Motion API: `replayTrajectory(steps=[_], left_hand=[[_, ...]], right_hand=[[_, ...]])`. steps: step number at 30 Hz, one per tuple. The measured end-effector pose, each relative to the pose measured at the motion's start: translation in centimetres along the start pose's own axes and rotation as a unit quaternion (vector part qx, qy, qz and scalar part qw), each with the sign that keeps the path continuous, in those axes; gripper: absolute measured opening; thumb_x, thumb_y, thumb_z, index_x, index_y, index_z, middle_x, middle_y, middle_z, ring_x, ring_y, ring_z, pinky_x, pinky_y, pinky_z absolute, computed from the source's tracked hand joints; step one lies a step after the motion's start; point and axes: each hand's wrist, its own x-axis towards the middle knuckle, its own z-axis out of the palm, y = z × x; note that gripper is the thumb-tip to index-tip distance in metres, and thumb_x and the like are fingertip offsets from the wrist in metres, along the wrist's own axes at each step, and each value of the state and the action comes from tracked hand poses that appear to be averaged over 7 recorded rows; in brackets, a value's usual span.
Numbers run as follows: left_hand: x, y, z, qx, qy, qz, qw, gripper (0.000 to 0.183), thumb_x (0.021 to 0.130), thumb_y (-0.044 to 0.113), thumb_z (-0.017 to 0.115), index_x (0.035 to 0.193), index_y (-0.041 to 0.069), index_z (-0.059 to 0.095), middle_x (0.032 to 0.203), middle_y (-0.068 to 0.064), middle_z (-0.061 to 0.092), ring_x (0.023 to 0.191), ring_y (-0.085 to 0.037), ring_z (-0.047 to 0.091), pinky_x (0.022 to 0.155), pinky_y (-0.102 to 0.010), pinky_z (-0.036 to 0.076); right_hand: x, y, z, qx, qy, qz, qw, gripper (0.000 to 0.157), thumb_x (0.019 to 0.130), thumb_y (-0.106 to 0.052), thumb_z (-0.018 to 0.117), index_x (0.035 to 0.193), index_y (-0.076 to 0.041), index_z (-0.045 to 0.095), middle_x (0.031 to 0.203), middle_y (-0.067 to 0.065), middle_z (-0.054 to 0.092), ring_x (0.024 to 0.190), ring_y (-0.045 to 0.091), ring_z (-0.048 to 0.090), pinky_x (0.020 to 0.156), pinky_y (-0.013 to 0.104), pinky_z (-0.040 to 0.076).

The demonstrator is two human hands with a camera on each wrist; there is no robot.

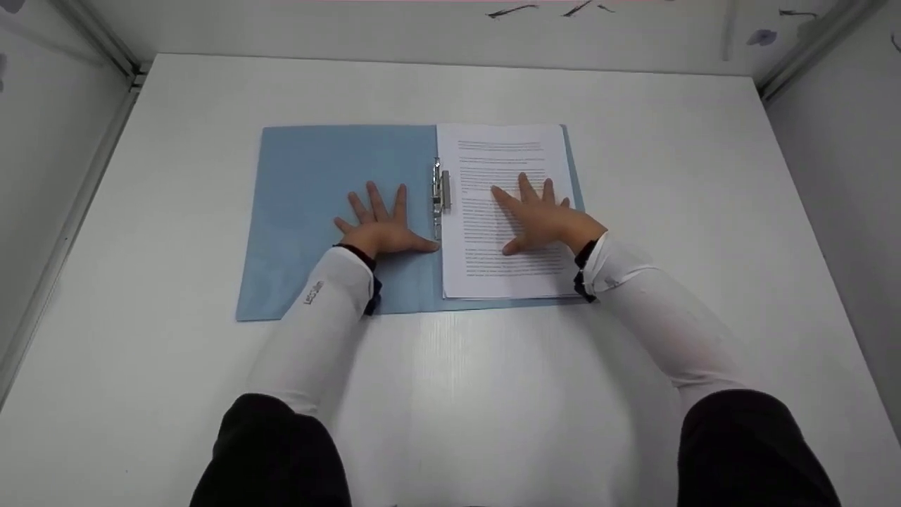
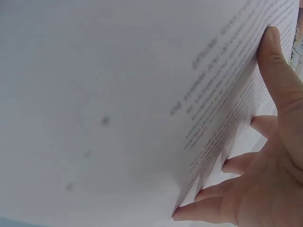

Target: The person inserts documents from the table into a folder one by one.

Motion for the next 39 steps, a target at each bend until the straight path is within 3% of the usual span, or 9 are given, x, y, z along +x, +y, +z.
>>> replayTrajectory(steps=[5,16,18,21,25,28,31,34,39], left_hand=[[-0.5,-0.1,-0.2,0.009,-0.002,-0.016,0.9998,0.12,0.074,0.074,0.062,0.154,0.031,-0.016,0.153,-0.014,-0.038,0.138,-0.043,-0.035,0.107,-0.072,-0.012],[-1.4,0.9,-1.3,0.053,0.049,-0.004,0.9974,0.106,0.081,0.065,0.062,0.158,0.022,0.002,0.158,-0.023,-0.021,0.142,-0.051,-0.021,0.107,-0.075,-0.003],[-1.2,1.1,-1.7,0.049,0.076,0.005,0.9959,0.094,0.087,0.059,0.058,0.157,0.018,0.011,0.159,-0.026,-0.012,0.143,-0.052,-0.015,0.108,-0.073,0.0],[-0.4,1.6,-2.7,0.033,0.151,0.03,0.9875,0.075,0.095,0.048,0.053,0.154,0.011,0.025,0.16,-0.027,0.008,0.145,-0.051,-0.001,0.112,-0.069,0.007],[1.3,2.0,-4.0,-0.054,0.228,0.058,0.9705,0.062,0.1,0.035,0.05,0.152,0.008,0.03,0.157,-0.017,0.027,0.147,-0.036,0.02,0.117,-0.053,0.02],[2.4,2.1,-4.2,-0.141,0.226,0.058,0.9622,0.059,0.101,0.032,0.05,0.153,0.012,0.029,0.156,-0.011,0.033,0.144,-0.026,0.031,0.116,-0.041,0.028],[3.2,2.4,-3.9,-0.172,0.208,0.054,0.9613,0.057,0.101,0.034,0.049,0.152,0.014,0.032,0.153,-0.009,0.039,0.14,-0.023,0.038,0.113,-0.037,0.033],[3.7,2.7,-3.7,-0.161,0.196,0.064,0.9651,0.055,0.101,0.036,0.049,0.149,0.014,0.037,0.148,-0.009,0.045,0.137,-0.023,0.042,0.11,-0.038,0.037],[4.3,2.6,-4.0,-0.093,0.178,0.072,0.977,0.051,0.102,0.039,0.045,0.149,0.019,0.04,0.149,-0.01,0.045,0.138,-0.027,0.04,0.111,-0.042,0.034]], right_hand=[[0.3,-0.9,-0.1,-0.027,-0.013,0.011,1.0,0.111,0.082,-0.045,0.074,0.155,-0.036,-0.009,0.158,0.016,-0.025,0.139,0.054,-0.022,0.104,0.077,0.004],[0.6,-1.6,-0.7,-0.026,-0.027,0.041,0.998,0.116,0.079,-0.045,0.077,0.153,-0.038,-0.012,0.159,0.016,-0.024,0.139,0.056,-0.019,0.099,0.08,0.01],[0.6,-1.7,-0.6,-0.027,-0.027,0.042,0.998,0.116,0.079,-0.046,0.076,0.153,-0.039,-0.013,0.159,0.016,-0.024,0.139,0.056,-0.018,0.099,0.08,0.011],[0.5,-1.9,-0.8,-0.035,-0.028,0.045,0.998,0.116,0.079,-0.046,0.076,0.153,-0.038,-0.013,0.159,0.016,-0.023,0.14,0.056,-0.017,0.098,0.08,0.012],[0.4,-2.6,-1.0,-0.042,-0.027,0.043,0.998,0.114,0.08,-0.046,0.075,0.153,-0.038,-0.012,0.16,0.017,-0.021,0.141,0.056,-0.014,0.098,0.08,0.014],[0.4,-3.1,-1.0,-0.042,-0.026,0.037,0.998,0.114,0.08,-0.045,0.076,0.154,-0.038,-0.011,0.16,0.017,-0.019,0.141,0.056,-0.013,0.098,0.08,0.016],[0.5,-3.4,-1.0,-0.042,-0.028,0.038,0.998,0.115,0.08,-0.045,0.076,0.154,-0.038,-0.011,0.16,0.017,-0.019,0.142,0.055,-0.013,0.099,0.079,0.017],[0.4,-3.6,-0.8,-0.039,-0.028,0.046,0.998,0.116,0.079,-0.044,0.077,0.154,-0.039,-0.01,0.161,0.016,-0.019,0.142,0.055,-0.013,0.099,0.079,0.018],[0.6,-4.0,-0.7,-0.024,-0.029,0.059,0.998,0.115,0.077,-0.045,0.079,0.153,-0.043,-0.009,0.162,0.013,-0.018,0.143,0.053,-0.012,0.097,0.08,0.017]])
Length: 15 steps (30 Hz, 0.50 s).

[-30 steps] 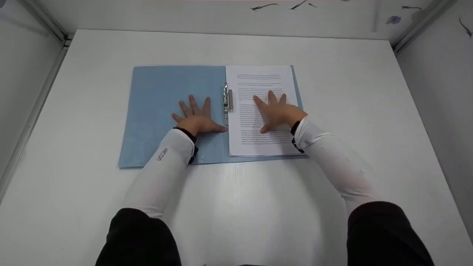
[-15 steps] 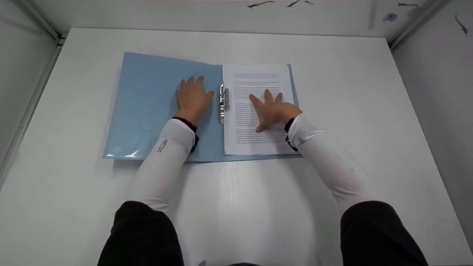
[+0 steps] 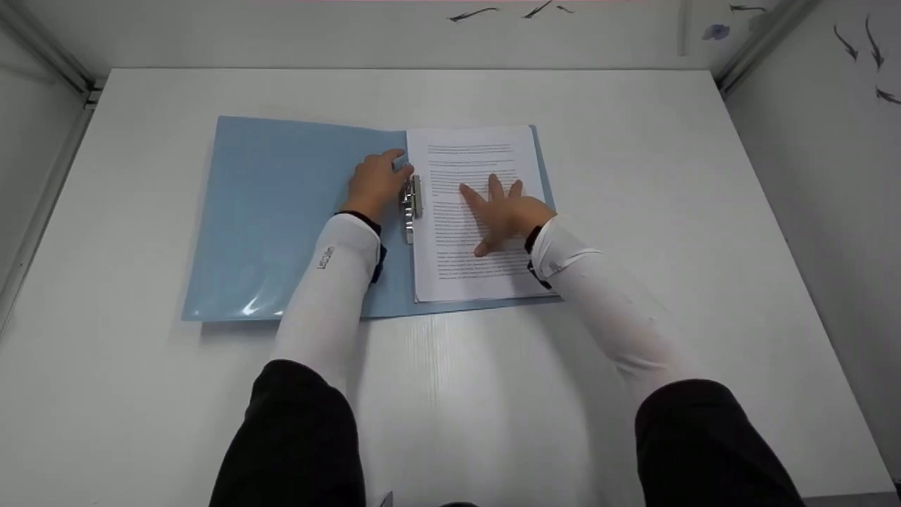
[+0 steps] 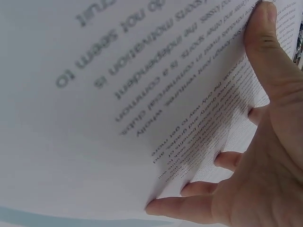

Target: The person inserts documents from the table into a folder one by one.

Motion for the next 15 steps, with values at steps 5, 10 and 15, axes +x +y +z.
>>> replayTrajectory(steps=[5,10,15], left_hand=[[0.3,0.0,-0.5,0.034,-0.005,0.011,0.9994,0.043,0.103,0.037,0.044,0.142,0.019,0.051,0.144,-0.006,0.051,0.131,-0.025,0.048,0.107,-0.041,0.039],[-0.1,0.0,-0.8,-0.006,0.029,-0.002,0.9996,0.035,0.102,0.033,0.047,0.131,0.017,0.06,0.129,-0.003,0.062,0.11,-0.018,0.059,0.093,-0.035,0.047],[-0.5,0.4,-1.2,-0.026,0.067,-0.003,0.9974,0.029,0.101,0.032,0.052,0.12,0.014,0.064,0.115,-0.003,0.064,0.099,-0.017,0.059,0.084,-0.032,0.049]], right_hand=[[0.1,-0.2,-0.1,-0.001,-0.003,0.001,1.0,0.115,0.078,-0.045,0.078,0.153,-0.043,-0.009,0.162,0.013,-0.017,0.144,0.051,-0.012,0.098,0.079,0.018],[0.2,-0.2,-0.3,0.003,-0.005,-0.001,1.0,0.117,0.077,-0.044,0.079,0.152,-0.044,-0.01,0.161,0.013,-0.019,0.143,0.051,-0.014,0.099,0.079,0.016],[0.3,-0.2,-0.2,0.006,-0.007,-0.001,1.0,0.116,0.078,-0.043,0.079,0.152,-0.044,-0.01,0.161,0.012,-0.02,0.143,0.051,-0.015,0.099,0.08,0.014]])
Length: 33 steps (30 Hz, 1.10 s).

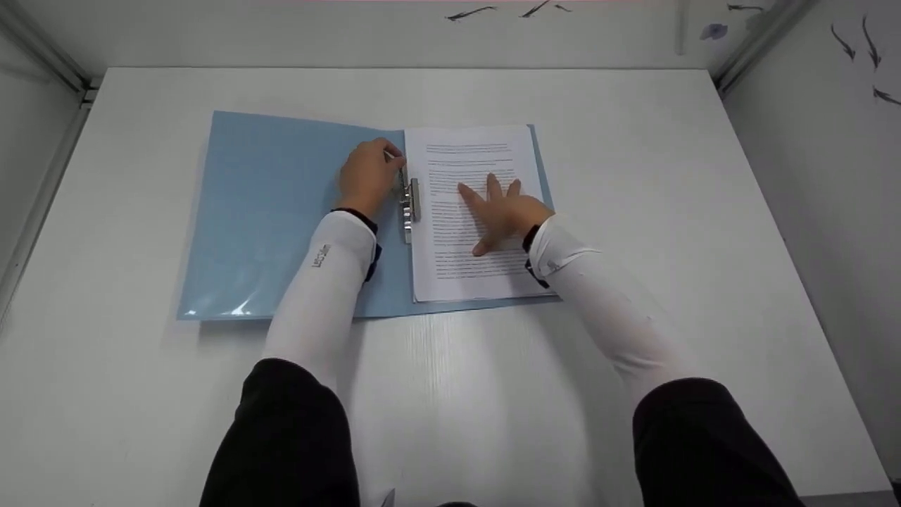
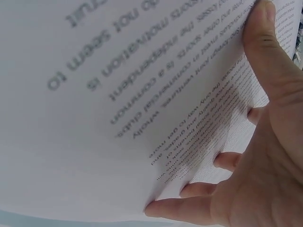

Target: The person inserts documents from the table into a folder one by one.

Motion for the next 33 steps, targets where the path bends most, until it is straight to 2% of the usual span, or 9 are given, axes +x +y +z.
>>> replayTrajectory(steps=[10,14,21,26,29,33], left_hand=[[-1.2,1.0,-1.0,0.0,-0.006,0.02,0.9998,0.025,0.098,0.029,0.058,0.111,0.011,0.069,0.111,-0.004,0.065,0.096,-0.017,0.057,0.084,-0.032,0.048],[-2.1,1.3,-1.0,0.018,-0.003,0.033,0.9993,0.023,0.097,0.029,0.06,0.108,0.012,0.069,0.11,-0.004,0.064,0.095,-0.017,0.057,0.081,-0.032,0.048],[-3.7,1.6,-0.6,0.03,-0.009,0.067,0.9973,0.02,0.096,0.026,0.062,0.106,0.01,0.069,0.104,-0.006,0.063,0.09,-0.018,0.056,0.077,-0.031,0.048],[-4.6,1.3,-0.6,0.013,-0.009,0.068,0.9975,0.021,0.095,0.027,0.063,0.105,0.01,0.069,0.104,-0.006,0.063,0.091,-0.019,0.056,0.078,-0.032,0.048],[-4.9,0.8,-0.7,0.001,-0.017,0.059,0.9981,0.022,0.094,0.03,0.064,0.105,0.012,0.07,0.107,-0.004,0.064,0.094,-0.02,0.055,0.082,-0.033,0.048],[-5.3,0.2,-0.7,-0.009,-0.028,0.064,0.9975,0.024,0.092,0.034,0.067,0.102,0.013,0.073,0.109,-0.004,0.066,0.096,-0.02,0.055,0.083,-0.034,0.047]], right_hand=[[0.2,0.2,-0.1,-0.023,0.006,-0.007,1.0,0.114,0.078,-0.046,0.077,0.154,-0.04,-0.008,0.161,0.015,-0.017,0.143,0.054,-0.011,0.099,0.079,0.017],[0.2,0.3,0.0,-0.039,0.012,-0.011,0.999,0.114,0.078,-0.048,0.076,0.155,-0.038,-0.007,0.162,0.017,-0.014,0.142,0.056,-0.007,0.098,0.079,0.02],[0.3,0.8,-0.1,-0.034,0.006,-0.007,0.999,0.114,0.079,-0.049,0.076,0.154,-0.038,-0.009,0.161,0.017,-0.016,0.141,0.057,-0.008,0.098,0.08,0.017],[0.3,0.8,-0.3,-0.028,0.01,-0.008,1.0,0.114,0.078,-0.048,0.076,0.154,-0.038,-0.008,0.161,0.018,-0.016,0.141,0.057,-0.009,0.097,0.08,0.017],[0.2,0.8,-0.3,-0.029,0.01,-0.009,0.999,0.114,0.078,-0.048,0.076,0.154,-0.038,-0.008,0.161,0.017,-0.016,0.142,0.056,-0.009,0.098,0.079,0.017],[0.0,0.8,-0.3,-0.028,0.01,-0.006,1.0,0.113,0.079,-0.049,0.076,0.154,-0.04,-0.009,0.161,0.016,-0.016,0.142,0.055,-0.009,0.099,0.079,0.018]])
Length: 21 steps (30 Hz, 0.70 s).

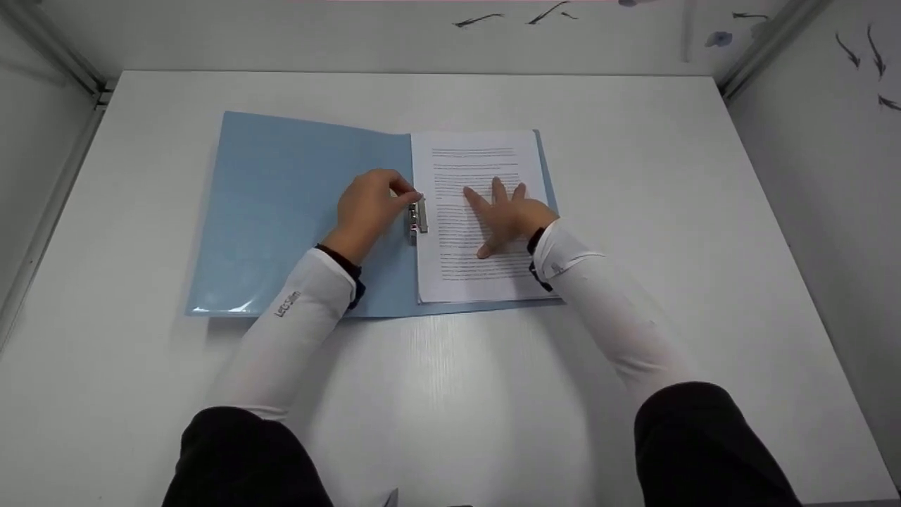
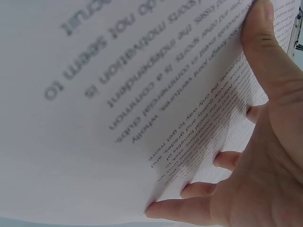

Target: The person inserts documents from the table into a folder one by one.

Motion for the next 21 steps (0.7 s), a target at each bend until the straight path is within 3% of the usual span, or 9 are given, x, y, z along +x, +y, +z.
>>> replayTrajectory(steps=[9,13,18,21], left_hand=[[0.1,-1.4,-0.6,0.014,-0.051,0.026,0.9982,0.03,0.09,0.036,0.068,0.109,0.013,0.075,0.117,-0.005,0.069,0.106,-0.022,0.057,0.088,-0.037,0.047],[0.6,-1.9,-0.9,-0.002,-0.075,0.016,0.997,0.027,0.09,0.032,0.069,0.108,0.013,0.075,0.118,-0.006,0.068,0.109,-0.022,0.055,0.092,-0.037,0.045],[1.4,-1.6,-1.2,-0.022,-0.129,-0.009,0.9914,0.027,0.091,0.027,0.069,0.111,0.009,0.072,0.121,-0.009,0.064,0.107,-0.024,0.051,0.096,-0.038,0.043],[2.0,-1.2,-1.4,-0.001,-0.165,-0.026,0.986,0.037,0.091,0.029,0.068,0.121,0.009,0.066,0.131,-0.011,0.058,0.117,-0.028,0.048,0.102,-0.043,0.04]], right_hand=[[0.3,0.1,0.0,-0.007,0.0,-0.001,1.0,0.114,0.079,-0.048,0.076,0.155,-0.037,-0.008,0.161,0.018,-0.016,0.142,0.056,-0.01,0.098,0.079,0.019],[0.5,0.1,0.1,-0.002,-0.001,0.003,1.0,0.114,0.079,-0.047,0.076,0.154,-0.038,-0.009,0.161,0.017,-0.017,0.142,0.055,-0.011,0.098,0.079,0.018],[0.4,0.1,0.0,0.001,-0.001,0.006,1.0,0.114,0.079,-0.046,0.076,0.154,-0.039,-0.009,0.161,0.016,-0.017,0.142,0.055,-0.011,0.098,0.079,0.018],[0.4,0.1,0.0,0.001,0.0,0.004,1.0,0.114,0.079,-0.046,0.076,0.154,-0.039,-0.009,0.161,0.017,-0.016,0.142,0.055,-0.01,0.098,0.079,0.018]])
